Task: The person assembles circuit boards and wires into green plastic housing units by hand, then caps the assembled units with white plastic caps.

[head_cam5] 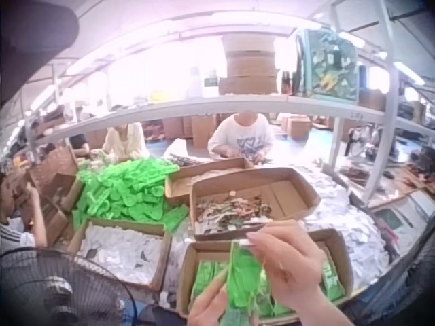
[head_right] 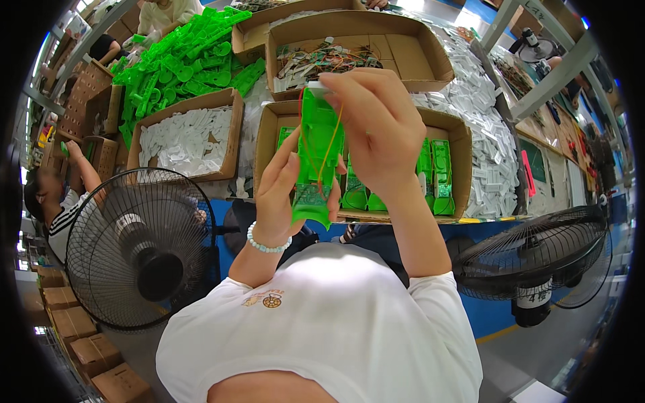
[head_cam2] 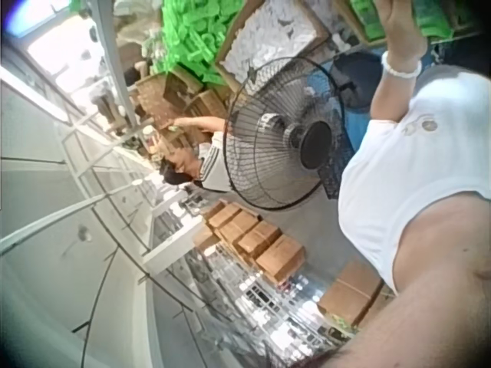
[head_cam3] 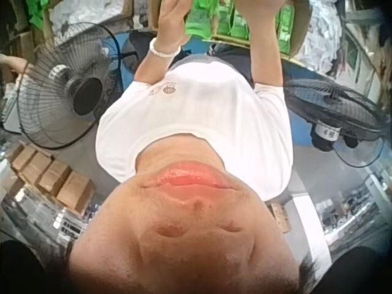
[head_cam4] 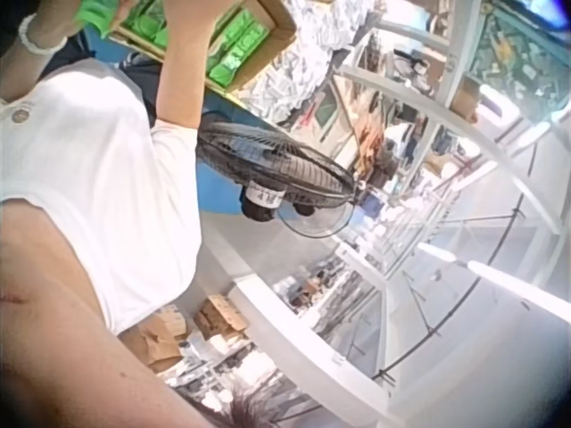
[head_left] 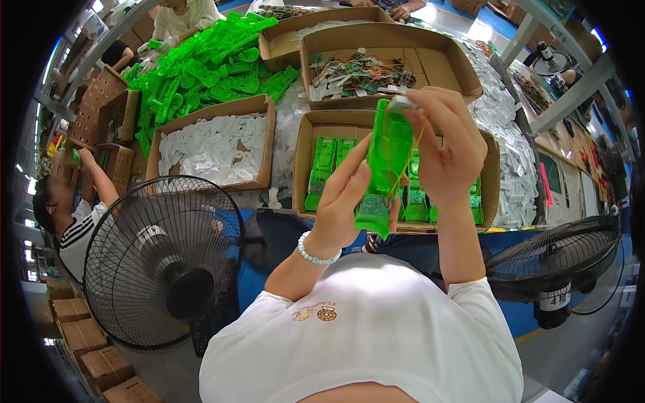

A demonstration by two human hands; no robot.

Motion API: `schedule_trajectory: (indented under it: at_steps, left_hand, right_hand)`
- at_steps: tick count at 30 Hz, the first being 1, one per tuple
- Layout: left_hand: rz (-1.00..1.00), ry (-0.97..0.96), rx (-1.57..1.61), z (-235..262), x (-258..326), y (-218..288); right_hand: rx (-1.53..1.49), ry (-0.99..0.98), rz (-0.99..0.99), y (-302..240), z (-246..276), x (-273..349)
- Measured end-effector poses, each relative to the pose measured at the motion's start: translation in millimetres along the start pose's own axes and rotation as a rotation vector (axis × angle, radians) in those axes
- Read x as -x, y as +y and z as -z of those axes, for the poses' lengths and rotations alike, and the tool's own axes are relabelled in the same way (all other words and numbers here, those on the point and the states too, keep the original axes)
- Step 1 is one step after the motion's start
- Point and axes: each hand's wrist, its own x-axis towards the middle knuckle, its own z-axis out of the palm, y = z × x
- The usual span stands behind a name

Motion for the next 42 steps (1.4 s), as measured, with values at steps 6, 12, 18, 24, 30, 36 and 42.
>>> schedule_trajectory:
  at_steps: [6, 12, 18, 24, 30, 36, 42]
  left_hand:
    - [0.012, 0.050, 0.025, 0, -1, 1]
    - [0.030, 0.019, 0.119, 0, 2, 0]
    - [0.057, 0.078, 0.280, -4, 1, -3]
    - [0.061, 0.005, 0.250, -9, 6, 0]
    - [0.043, 0.006, 0.087, -13, 12, 9]
    - [-0.034, 0.065, -0.056, 0, 4, 3]
    - [-0.108, 0.102, -0.076, 11, 0, -2]
  right_hand:
    - [0.097, -0.157, -0.058, -4, 5, 1]
    - [-0.699, -0.227, -0.571, 1, 13, 5]
    - [-0.704, -0.202, -0.742, 7, 7, 17]
    - [-0.182, -0.152, -0.263, 16, 0, 24]
    - [-0.146, -0.112, -0.184, 18, -8, 34]
    - [-0.703, -0.123, -0.859, -11, -15, 42]
    - [-1.077, -0.234, -0.966, -16, 2, 40]
